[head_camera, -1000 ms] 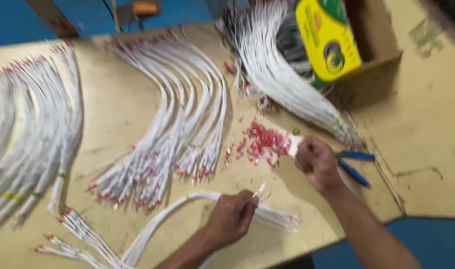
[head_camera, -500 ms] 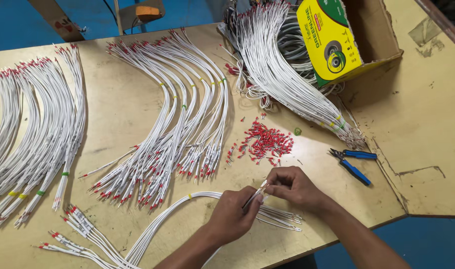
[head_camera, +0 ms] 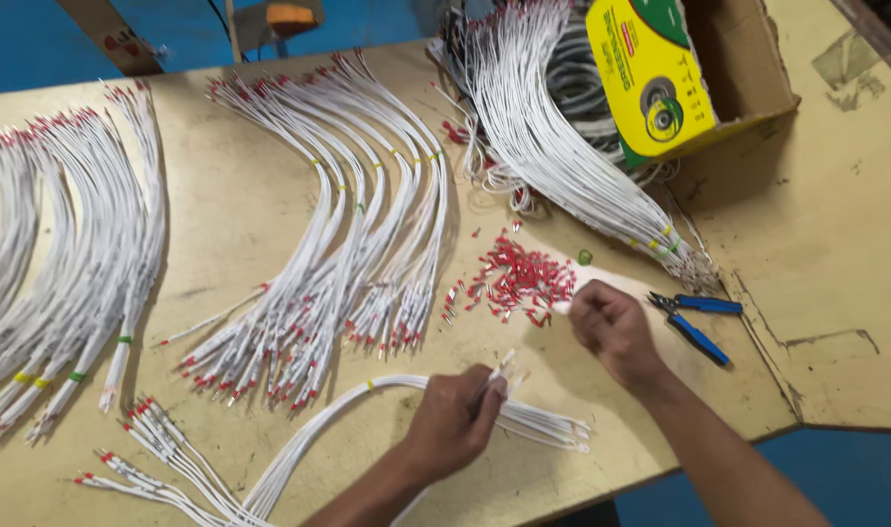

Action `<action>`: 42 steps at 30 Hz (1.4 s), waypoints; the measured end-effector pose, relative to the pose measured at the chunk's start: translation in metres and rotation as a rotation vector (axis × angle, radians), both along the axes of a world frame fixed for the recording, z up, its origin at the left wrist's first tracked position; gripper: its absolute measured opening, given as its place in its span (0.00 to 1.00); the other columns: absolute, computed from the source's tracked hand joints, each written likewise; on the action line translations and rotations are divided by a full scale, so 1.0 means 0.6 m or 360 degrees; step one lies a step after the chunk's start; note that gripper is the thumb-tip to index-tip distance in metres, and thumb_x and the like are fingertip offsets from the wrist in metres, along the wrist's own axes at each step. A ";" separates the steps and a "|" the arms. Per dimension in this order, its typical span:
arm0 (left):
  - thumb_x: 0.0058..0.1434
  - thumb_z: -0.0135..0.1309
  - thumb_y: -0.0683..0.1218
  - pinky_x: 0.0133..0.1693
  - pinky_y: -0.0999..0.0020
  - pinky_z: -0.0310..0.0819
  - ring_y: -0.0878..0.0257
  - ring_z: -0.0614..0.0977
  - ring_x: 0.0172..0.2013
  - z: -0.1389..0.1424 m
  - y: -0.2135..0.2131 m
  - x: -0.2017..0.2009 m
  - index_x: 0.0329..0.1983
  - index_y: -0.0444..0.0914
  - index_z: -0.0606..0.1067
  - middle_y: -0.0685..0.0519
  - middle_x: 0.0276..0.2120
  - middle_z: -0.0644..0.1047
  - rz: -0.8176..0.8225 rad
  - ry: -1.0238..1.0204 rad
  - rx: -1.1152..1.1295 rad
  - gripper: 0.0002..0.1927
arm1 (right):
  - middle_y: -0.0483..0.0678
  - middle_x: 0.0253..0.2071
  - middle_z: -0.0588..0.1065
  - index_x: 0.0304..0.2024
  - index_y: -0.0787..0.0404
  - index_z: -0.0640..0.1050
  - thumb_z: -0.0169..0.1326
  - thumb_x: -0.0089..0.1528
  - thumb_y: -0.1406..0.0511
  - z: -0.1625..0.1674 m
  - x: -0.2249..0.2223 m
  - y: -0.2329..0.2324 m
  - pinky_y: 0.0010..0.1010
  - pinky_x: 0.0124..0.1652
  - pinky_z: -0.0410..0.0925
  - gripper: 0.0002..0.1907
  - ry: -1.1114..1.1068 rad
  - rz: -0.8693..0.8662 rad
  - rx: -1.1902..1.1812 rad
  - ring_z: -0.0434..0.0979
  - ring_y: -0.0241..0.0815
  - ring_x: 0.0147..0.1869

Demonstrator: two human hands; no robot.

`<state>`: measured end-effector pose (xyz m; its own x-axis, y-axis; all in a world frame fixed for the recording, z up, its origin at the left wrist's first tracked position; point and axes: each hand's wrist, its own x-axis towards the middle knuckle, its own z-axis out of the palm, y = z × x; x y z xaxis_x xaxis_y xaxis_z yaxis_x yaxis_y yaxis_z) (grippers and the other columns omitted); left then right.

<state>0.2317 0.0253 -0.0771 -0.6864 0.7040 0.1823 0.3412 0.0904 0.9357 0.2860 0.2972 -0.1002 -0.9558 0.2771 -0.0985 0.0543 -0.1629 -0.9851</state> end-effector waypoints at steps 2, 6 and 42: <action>0.67 0.53 0.43 0.19 0.60 0.63 0.56 0.71 0.12 0.004 0.002 -0.001 0.32 0.33 0.75 0.47 0.12 0.69 0.0012 -0.0132 -0.0035 0.09 | 0.36 0.21 0.63 0.37 0.63 0.77 0.52 0.68 0.63 0.002 0.011 -0.010 0.21 0.22 0.50 0.10 -0.0143 0.0106 0.0162 0.55 0.25 0.22; 0.67 0.54 0.44 0.19 0.61 0.62 0.59 0.70 0.12 0.007 0.002 0.000 0.32 0.33 0.76 0.48 0.11 0.69 0.0008 -0.0124 -0.0070 0.10 | 0.36 0.31 0.70 0.42 0.63 0.79 0.54 0.66 0.61 0.004 0.021 -0.043 0.21 0.35 0.61 0.11 0.0055 0.0576 0.0281 0.66 0.25 0.35; 0.71 0.48 0.46 0.21 0.58 0.64 0.51 0.71 0.13 0.008 -0.001 -0.001 0.33 0.34 0.77 0.45 0.12 0.69 -0.0193 -0.0161 -0.0197 0.14 | 0.43 0.28 0.65 0.38 0.66 0.73 0.50 0.66 0.54 0.027 0.006 -0.056 0.23 0.27 0.54 0.20 -0.0055 0.0475 -0.0395 0.58 0.31 0.29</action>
<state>0.2313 0.0247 -0.0726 -0.6057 0.7953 0.0235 0.2612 0.1708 0.9501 0.2898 0.2636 -0.0841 -0.9857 -0.0491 -0.1611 0.1678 -0.3679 -0.9146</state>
